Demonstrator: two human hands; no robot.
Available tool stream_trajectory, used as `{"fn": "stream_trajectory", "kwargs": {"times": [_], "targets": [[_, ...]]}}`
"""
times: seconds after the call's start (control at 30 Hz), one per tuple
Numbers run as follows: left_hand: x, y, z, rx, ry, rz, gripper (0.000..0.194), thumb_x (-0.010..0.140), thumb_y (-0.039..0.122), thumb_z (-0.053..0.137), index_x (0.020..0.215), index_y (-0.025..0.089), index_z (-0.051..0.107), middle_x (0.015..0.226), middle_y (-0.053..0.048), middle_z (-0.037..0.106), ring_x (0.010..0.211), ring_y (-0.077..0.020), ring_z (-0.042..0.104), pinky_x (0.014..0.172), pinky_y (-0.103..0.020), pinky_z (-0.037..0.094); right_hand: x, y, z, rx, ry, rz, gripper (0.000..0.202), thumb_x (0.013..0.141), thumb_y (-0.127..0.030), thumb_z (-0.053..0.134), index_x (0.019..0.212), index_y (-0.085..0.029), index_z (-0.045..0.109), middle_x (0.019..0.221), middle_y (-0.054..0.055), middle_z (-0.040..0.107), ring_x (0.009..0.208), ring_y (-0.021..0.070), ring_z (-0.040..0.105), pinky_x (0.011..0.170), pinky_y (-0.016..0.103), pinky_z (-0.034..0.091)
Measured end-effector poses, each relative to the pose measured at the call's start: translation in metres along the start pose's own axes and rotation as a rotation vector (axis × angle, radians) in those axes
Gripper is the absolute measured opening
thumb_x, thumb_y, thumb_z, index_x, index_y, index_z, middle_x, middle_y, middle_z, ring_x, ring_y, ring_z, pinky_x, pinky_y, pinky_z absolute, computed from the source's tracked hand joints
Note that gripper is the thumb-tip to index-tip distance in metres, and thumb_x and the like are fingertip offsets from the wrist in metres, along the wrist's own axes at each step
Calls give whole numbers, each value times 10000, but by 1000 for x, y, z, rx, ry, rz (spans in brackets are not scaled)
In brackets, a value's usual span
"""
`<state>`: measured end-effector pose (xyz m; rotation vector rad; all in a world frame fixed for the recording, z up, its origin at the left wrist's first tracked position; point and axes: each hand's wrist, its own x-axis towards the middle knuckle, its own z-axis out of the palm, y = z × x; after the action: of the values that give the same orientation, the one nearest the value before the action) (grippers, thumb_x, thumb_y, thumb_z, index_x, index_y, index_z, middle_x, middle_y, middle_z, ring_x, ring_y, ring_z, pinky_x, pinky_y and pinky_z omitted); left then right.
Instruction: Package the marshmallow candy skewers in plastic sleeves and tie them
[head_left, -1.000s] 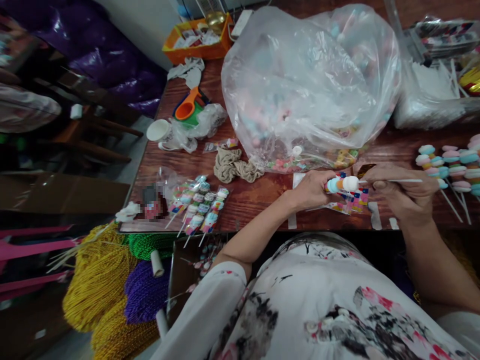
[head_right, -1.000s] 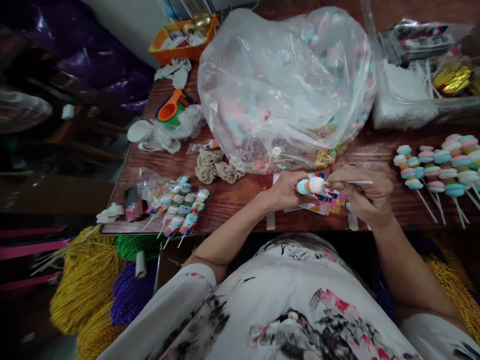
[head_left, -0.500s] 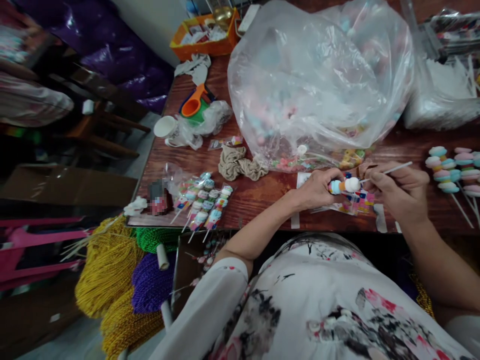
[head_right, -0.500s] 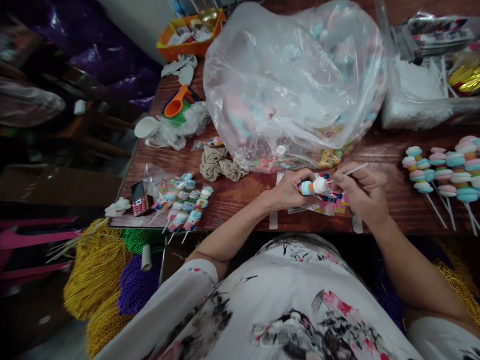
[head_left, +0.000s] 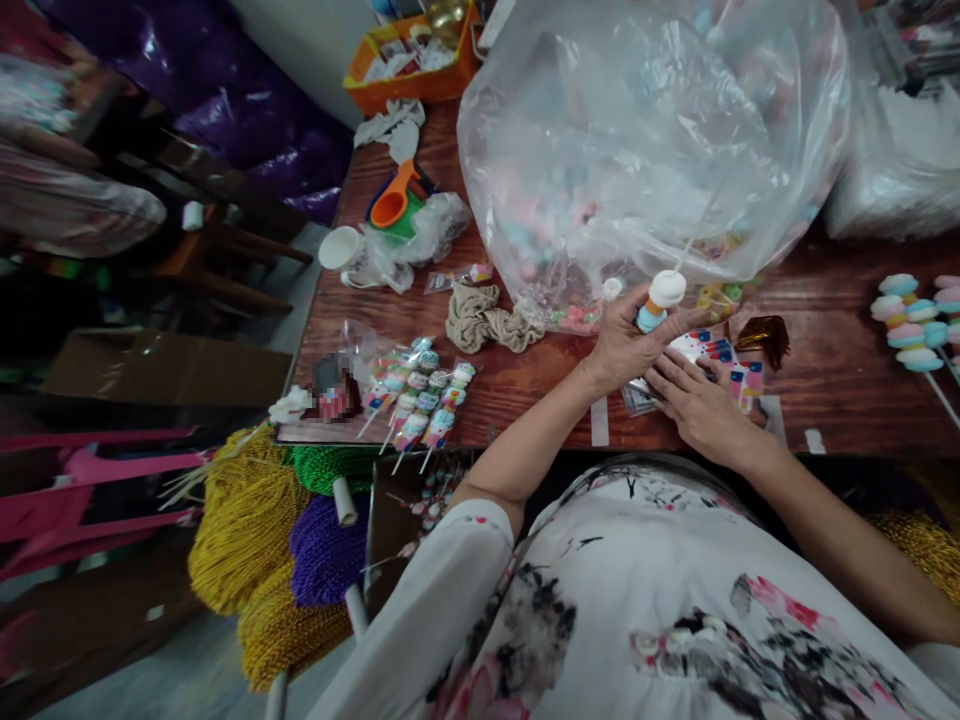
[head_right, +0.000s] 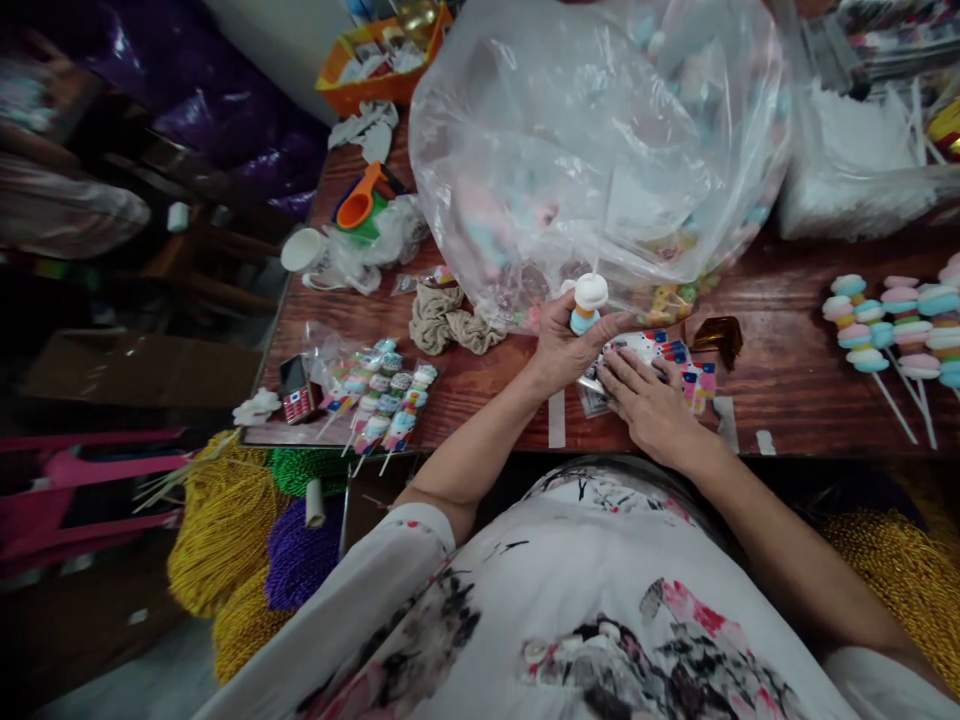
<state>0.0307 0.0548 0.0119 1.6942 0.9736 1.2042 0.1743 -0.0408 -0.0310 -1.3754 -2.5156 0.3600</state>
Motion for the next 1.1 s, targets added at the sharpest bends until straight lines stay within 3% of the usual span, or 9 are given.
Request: {"fn": "stream_trajectory", "kwargs": {"times": [0.13,0.23,0.37,0.43,0.53,0.7,0.8,0.9,1.1], "targets": [[0,46,-7,-66,109,152,389,849,581,626,859,192,607,712,15,579,644,-105,538,607,-273,453,5,6,6,101,-21,5,499,971,-143,344,1426,-293,485,1520,68,475,1457,274,350,1145,576,200],[-2,70,-24,75,51,281,320,833,497,689,821,188,608,716,19,597,645,-99,540,626,-258,446,2,13,-7,395,148,16,385,946,-236,489,1298,-345,598,1386,40,608,1327,279,513,1125,551,300],[-18,57,-43,371,-263,211,308,883,471,625,803,175,599,710,2,608,656,-116,555,638,-255,423,-1,15,-53,707,466,65,514,953,-369,484,1460,-368,402,1403,55,566,1220,237,584,953,448,505],[-31,42,-45,476,-394,151,271,890,437,612,829,172,608,749,-10,641,689,-125,580,652,-248,415,2,11,-76,1025,636,103,530,877,-407,609,1393,-346,503,1264,59,635,1035,225,646,790,383,554],[-49,27,-43,564,-459,60,223,856,391,643,899,173,622,824,-18,681,736,-137,611,659,-239,411,8,5,-91,1074,474,109,215,830,-293,692,1042,-287,725,881,5,694,666,130,618,578,269,512],[-69,18,-44,576,-471,-21,375,834,363,661,1154,181,592,1055,-60,706,919,-187,655,771,-276,466,-3,5,-65,770,413,63,135,810,-229,712,931,-254,766,847,12,748,744,145,690,690,280,562],[-77,13,-54,630,-483,13,742,791,423,707,1424,191,397,1313,-139,607,1130,-259,595,915,-366,468,-20,8,-45,952,439,230,128,839,-249,693,945,-248,766,728,-9,738,597,115,665,594,246,555],[-82,9,-67,796,-477,-10,939,769,448,714,1516,130,242,1310,-193,572,1135,-301,551,946,-436,447,-29,6,-33,1175,470,370,111,831,-279,709,912,-231,768,722,7,746,584,125,671,552,242,546],[-91,6,-82,1042,-463,51,541,856,326,583,1349,124,497,1159,-149,633,1086,-288,532,908,-418,422,-24,-6,-26,1432,569,439,130,768,-331,767,859,-240,782,745,31,762,598,154,685,522,257,530]]}}
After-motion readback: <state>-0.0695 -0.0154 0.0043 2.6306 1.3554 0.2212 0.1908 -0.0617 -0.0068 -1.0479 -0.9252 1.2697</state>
